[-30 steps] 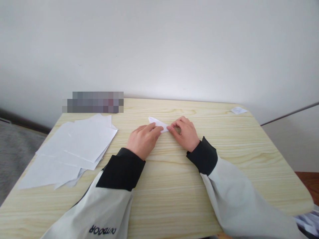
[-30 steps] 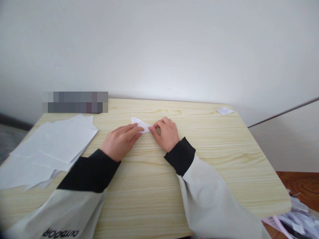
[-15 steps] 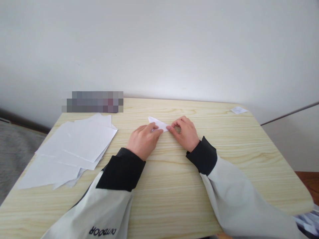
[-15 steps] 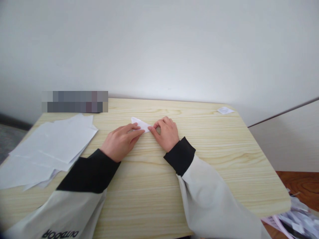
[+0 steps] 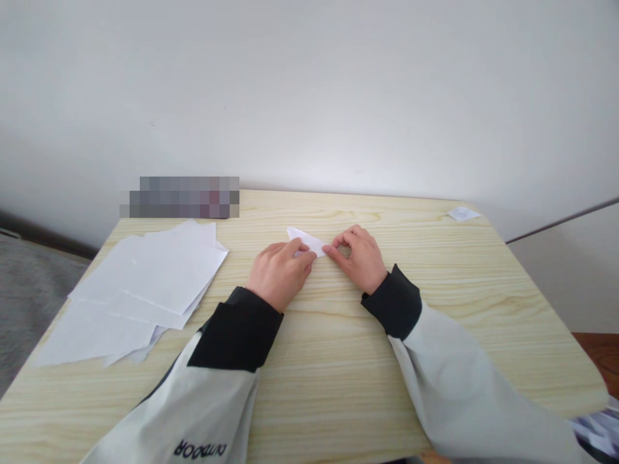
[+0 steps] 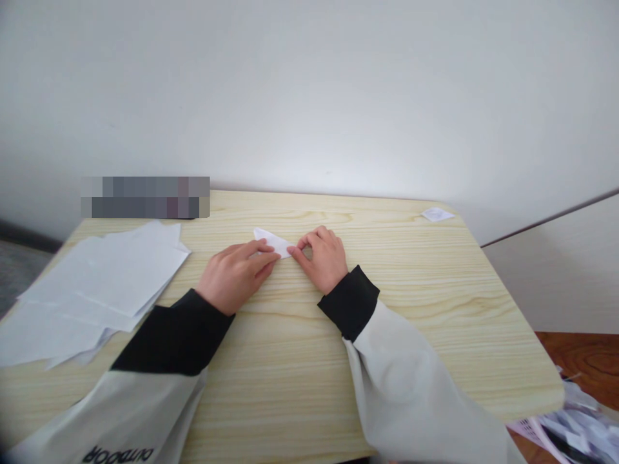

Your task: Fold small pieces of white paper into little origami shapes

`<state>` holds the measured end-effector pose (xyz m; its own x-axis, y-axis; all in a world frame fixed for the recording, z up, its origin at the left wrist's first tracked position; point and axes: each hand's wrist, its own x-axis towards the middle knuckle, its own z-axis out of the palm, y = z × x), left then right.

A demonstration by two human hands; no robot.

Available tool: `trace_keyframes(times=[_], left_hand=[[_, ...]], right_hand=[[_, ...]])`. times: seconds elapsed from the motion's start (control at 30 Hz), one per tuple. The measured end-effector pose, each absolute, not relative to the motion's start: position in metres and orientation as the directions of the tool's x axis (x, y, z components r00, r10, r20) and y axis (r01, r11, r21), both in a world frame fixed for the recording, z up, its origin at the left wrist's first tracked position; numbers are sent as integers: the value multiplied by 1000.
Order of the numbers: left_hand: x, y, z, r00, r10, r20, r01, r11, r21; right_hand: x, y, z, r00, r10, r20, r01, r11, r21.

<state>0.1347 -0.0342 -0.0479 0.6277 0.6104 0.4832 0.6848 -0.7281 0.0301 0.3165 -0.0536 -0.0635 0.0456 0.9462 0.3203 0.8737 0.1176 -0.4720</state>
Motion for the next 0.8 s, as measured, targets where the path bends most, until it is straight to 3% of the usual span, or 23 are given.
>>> trace_keyframes(times=[0.33,0.8], left_hand=[[135,-35,-47,631,607,483,674,-737,46],[137,-39,-40,668,667,331,694,-719,47]], right_hand=[[317,-54,-63,33,948,317,883,121,-453],[315,-54,-62,49,953,299,880,101,-464]])
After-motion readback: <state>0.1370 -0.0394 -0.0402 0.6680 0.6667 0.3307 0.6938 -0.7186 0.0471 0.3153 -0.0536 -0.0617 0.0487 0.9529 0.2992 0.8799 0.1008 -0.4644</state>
